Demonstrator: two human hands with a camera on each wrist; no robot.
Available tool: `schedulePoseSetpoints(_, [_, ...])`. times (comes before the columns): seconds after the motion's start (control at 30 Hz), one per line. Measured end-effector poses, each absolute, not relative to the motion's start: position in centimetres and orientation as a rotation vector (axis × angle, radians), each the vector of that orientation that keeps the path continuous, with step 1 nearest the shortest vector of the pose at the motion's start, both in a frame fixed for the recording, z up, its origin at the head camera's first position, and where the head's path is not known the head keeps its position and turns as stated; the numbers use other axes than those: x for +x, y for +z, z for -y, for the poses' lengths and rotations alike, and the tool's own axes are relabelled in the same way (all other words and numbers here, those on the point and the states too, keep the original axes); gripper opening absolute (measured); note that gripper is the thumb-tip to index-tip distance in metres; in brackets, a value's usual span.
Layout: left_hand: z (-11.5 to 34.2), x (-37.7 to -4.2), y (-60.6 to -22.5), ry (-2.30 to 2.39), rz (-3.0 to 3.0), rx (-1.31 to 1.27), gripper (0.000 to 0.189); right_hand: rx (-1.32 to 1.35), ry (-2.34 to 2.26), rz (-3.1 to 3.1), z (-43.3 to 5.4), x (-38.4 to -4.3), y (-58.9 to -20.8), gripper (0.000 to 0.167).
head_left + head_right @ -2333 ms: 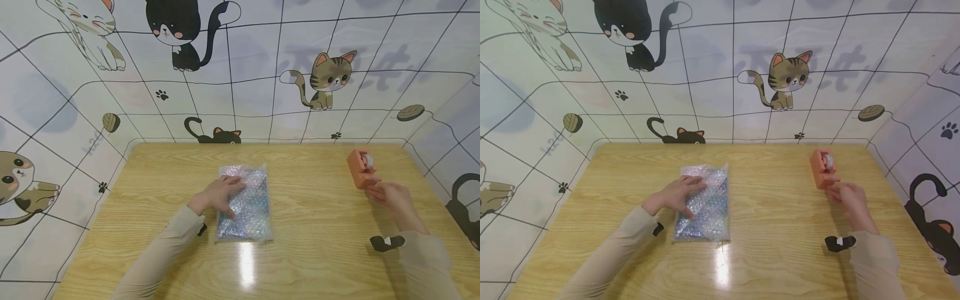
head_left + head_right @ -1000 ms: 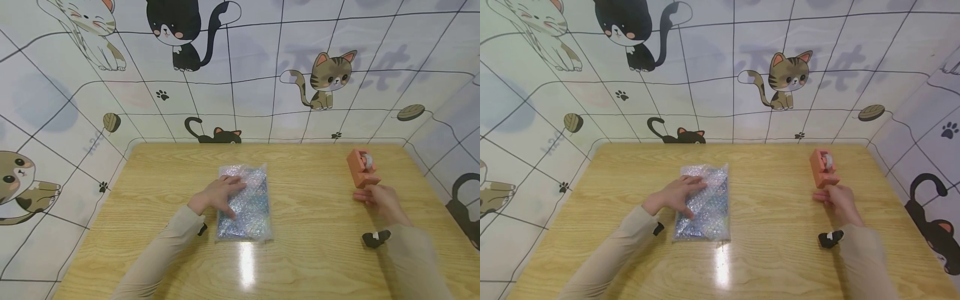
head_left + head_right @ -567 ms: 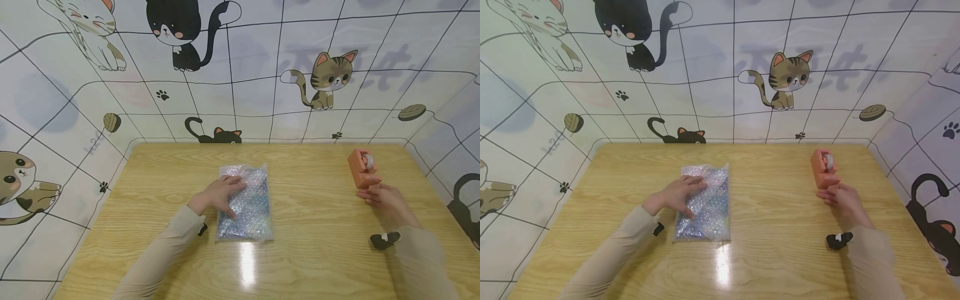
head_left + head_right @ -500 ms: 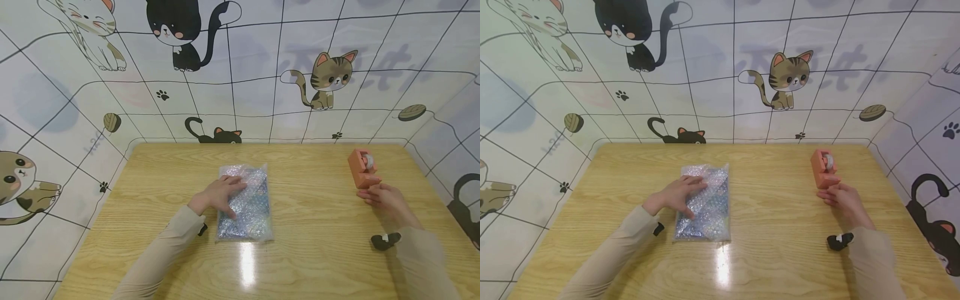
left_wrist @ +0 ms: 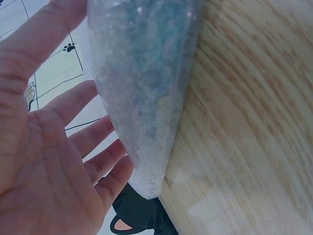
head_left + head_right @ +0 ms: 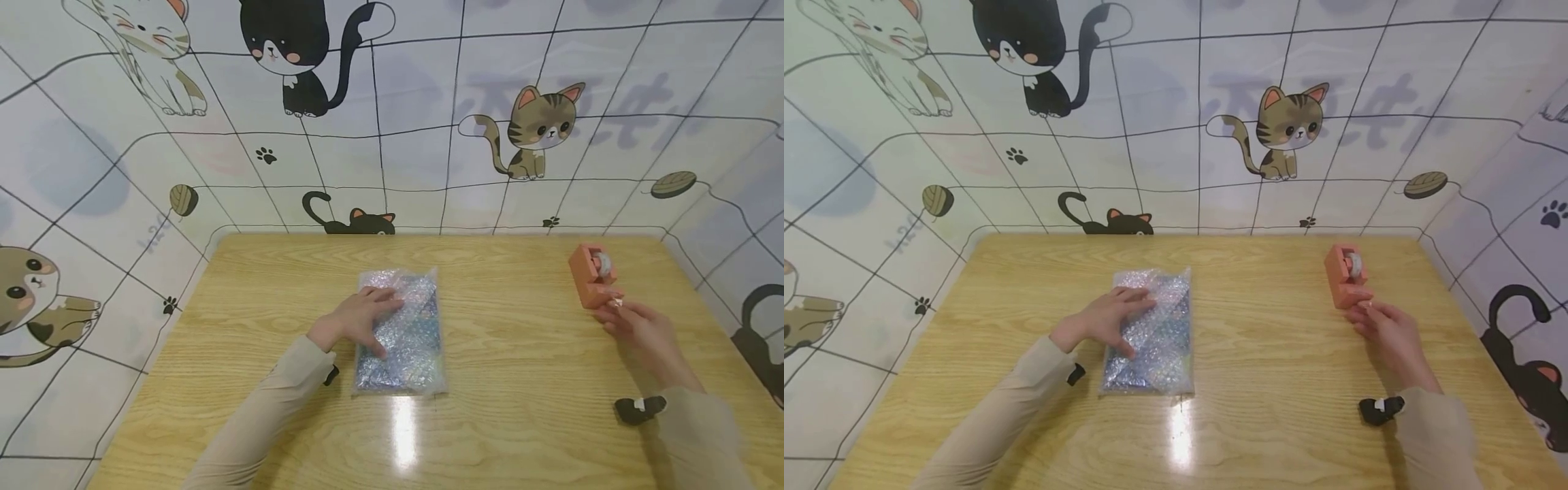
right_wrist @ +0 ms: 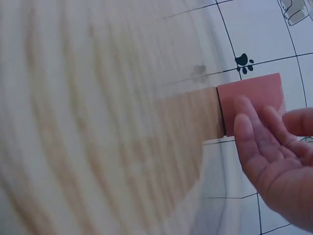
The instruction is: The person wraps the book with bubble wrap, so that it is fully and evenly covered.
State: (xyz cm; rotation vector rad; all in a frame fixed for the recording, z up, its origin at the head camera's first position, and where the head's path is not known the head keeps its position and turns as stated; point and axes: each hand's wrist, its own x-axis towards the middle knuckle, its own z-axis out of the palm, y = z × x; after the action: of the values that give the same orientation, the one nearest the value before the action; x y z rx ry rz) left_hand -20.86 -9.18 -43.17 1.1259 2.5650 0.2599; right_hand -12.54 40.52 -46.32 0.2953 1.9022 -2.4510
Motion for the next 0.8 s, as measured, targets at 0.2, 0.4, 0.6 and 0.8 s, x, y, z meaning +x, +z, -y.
schedulePoseSetpoints(0.2, [9.3,-20.9,-43.2,0.250,-2.568,1.125,0.100,0.382,-2.440,-2.016,-40.4,-12.1,-45.9,0.024])
schedulePoseSetpoints(0.4, [9.3,-20.9,-43.2,0.261,-2.568,1.108,0.100,0.394,-2.373,-2.035,-40.0,-12.1,-45.9,0.024])
schedulePoseSetpoints(0.6, [9.2,-20.9,-43.2,0.273,-2.568,1.098,0.100,0.562,-2.137,-2.228,-39.1,-13.1,-45.8,0.024])
schedulePoseSetpoints(0.8, [9.2,-20.8,-43.1,0.268,-2.567,1.109,0.101,0.724,-1.589,-2.687,-37.6,-13.9,-45.6,0.030])
